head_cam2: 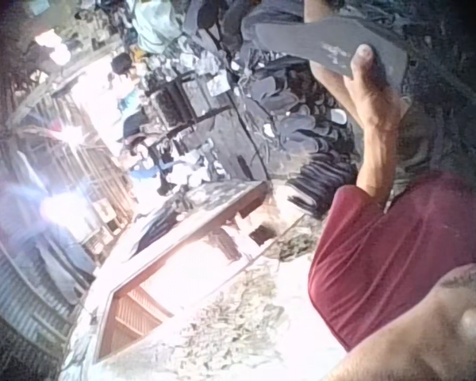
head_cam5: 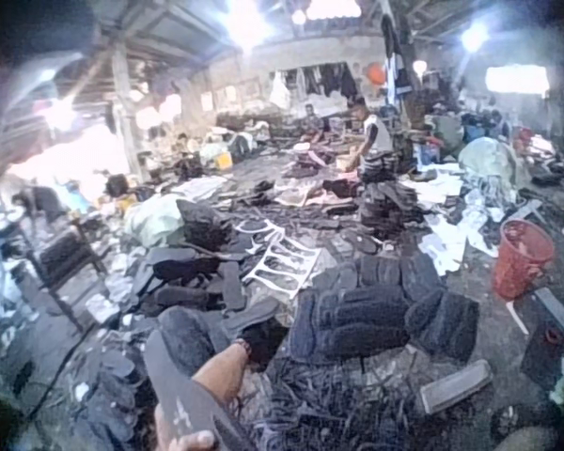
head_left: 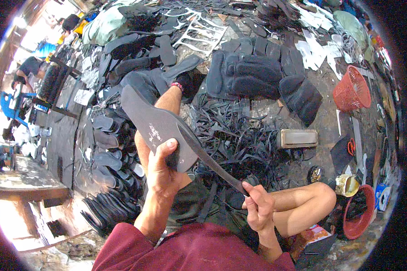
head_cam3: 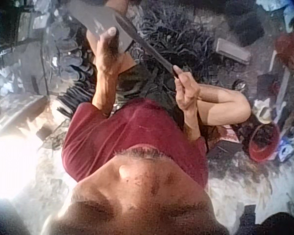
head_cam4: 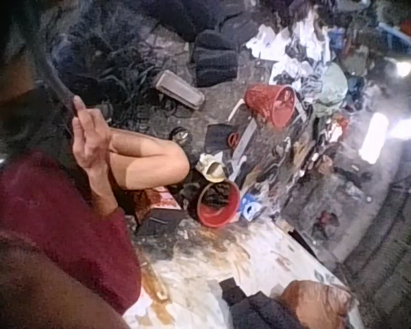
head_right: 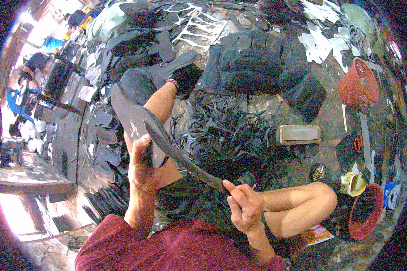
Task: The person sits on the floor and uses a knife to cut and trim black rubber pieces. They repeatedly hold the rubber, slice off strips, and place the trimmed pieces aside. The process continues with multiple rubber pieces throughout the clip.
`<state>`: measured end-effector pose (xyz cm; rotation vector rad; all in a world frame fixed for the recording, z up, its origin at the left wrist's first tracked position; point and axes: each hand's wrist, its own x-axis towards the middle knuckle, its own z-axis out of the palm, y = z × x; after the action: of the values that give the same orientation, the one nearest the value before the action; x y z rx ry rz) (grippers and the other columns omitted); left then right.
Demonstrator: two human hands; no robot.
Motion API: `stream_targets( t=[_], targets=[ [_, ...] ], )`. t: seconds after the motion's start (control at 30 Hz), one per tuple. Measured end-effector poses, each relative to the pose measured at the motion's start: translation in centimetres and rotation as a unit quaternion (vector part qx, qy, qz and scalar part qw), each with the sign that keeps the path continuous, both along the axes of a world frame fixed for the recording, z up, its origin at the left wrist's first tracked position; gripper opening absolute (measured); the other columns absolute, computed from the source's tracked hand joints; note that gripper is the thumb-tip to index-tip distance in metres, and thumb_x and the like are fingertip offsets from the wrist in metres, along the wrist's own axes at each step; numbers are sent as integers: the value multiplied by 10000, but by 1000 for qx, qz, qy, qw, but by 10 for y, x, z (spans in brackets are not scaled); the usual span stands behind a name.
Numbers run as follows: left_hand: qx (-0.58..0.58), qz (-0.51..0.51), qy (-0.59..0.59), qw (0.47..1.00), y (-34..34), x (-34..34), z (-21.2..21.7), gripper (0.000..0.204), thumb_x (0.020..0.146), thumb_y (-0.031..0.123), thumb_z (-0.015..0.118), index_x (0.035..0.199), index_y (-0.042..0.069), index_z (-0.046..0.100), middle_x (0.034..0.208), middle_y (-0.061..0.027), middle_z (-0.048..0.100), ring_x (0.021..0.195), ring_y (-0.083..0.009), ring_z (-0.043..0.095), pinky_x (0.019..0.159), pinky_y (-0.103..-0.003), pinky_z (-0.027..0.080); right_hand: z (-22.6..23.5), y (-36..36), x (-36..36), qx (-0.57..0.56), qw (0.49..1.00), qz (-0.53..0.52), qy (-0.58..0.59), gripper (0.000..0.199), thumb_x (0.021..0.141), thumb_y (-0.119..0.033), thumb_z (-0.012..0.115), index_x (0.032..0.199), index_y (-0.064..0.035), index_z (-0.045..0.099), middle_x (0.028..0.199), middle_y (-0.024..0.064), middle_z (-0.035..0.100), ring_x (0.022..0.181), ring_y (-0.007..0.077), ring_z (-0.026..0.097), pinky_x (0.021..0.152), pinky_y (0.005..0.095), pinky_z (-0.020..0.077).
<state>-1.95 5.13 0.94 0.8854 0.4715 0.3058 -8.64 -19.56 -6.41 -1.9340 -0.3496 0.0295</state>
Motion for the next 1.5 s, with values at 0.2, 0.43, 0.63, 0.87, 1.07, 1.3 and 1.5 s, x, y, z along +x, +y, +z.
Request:
stream_targets(
  t=[0.2, 0.43, 0.63, 0.87, 1.07, 1.3, 1.5],
  targets=[
    [63, -12, 39, 997, -1, -8, -1, 763, 679, 213, 778, 1330, 12, 435, 1159, -110, 561, 1048, -258, 590, 899, -375, 510, 9, -1, -1, -17, 1000, 5, -12, 386, 889, -73, 611, 1271, -107, 645, 734, 102, 552, 623, 269, 554, 560, 381, 458],
    [111, -194, 73, 972, -18, -35, -27, 589, 662, 139, 820, 1167, -32, 571, 1026, -109, 649, 945, -233, 643, 833, -356, 543, 25, 49, 64, 22, 997, 11, -78, 355, 915, -22, 567, 1265, -27, 624, 732, 120, 501, 601, 219, 505, 558, 312, 411],
    [397, -169, -296, 852, 13, -2, -68, 190, 747, 215, 819, 904, 312, 778, 1528, -217, 379, 1432, -444, 294, 1127, -549, 287, 16, 46, 62, 359, 906, -117, 190, 484, 1004, -218, 539, 1434, -42, 402, 857, 34, 614, 574, 72, 510, 510, 211, 430],
    [228, -152, -28, 961, -22, -5, -73, 532, 966, 14, 545, 1464, -19, 359, 1499, -209, 404, 1342, -283, 470, 1089, -376, 408, 27, 43, 84, 385, 846, -215, 300, 556, 819, -77, 784, 1327, -5, 572, 790, -29, 637, 604, 55, 558, 565, 213, 457],
    [162, -252, -44, 953, -30, -63, -60, 1142, 690, 226, 913, 1542, 16, 181, 1549, -232, 311, 1406, -320, 376, 1126, -455, 356, 32, 31, 111, 337, 872, -295, 196, 464, 830, -110, 781, 1262, -37, 628, 944, 27, 680, 660, 79, 596, 542, 223, 479],
    [546, -145, -65, 822, -3, -58, -24, 824, 687, 202, 841, 1408, 35, 479, 1500, -229, 382, 1408, -347, 366, 1133, -434, 319, 53, 69, 80, 344, 872, -241, 249, 496, 958, -322, 616, 1382, -81, 522, 1023, 69, 658, 602, 72, 536, 507, 208, 420],
    [516, 277, 197, 787, 177, -116, -96, 694, 683, 133, 813, 1320, 39, 552, 1312, -156, 577, 1238, -272, 536, 1066, -361, 400, -9, 16, 81, 304, 887, -264, 228, 444, 987, -344, 574, 1362, -109, 541, 902, 35, 629, 546, 67, 485, 492, 207, 385]
  ],
)
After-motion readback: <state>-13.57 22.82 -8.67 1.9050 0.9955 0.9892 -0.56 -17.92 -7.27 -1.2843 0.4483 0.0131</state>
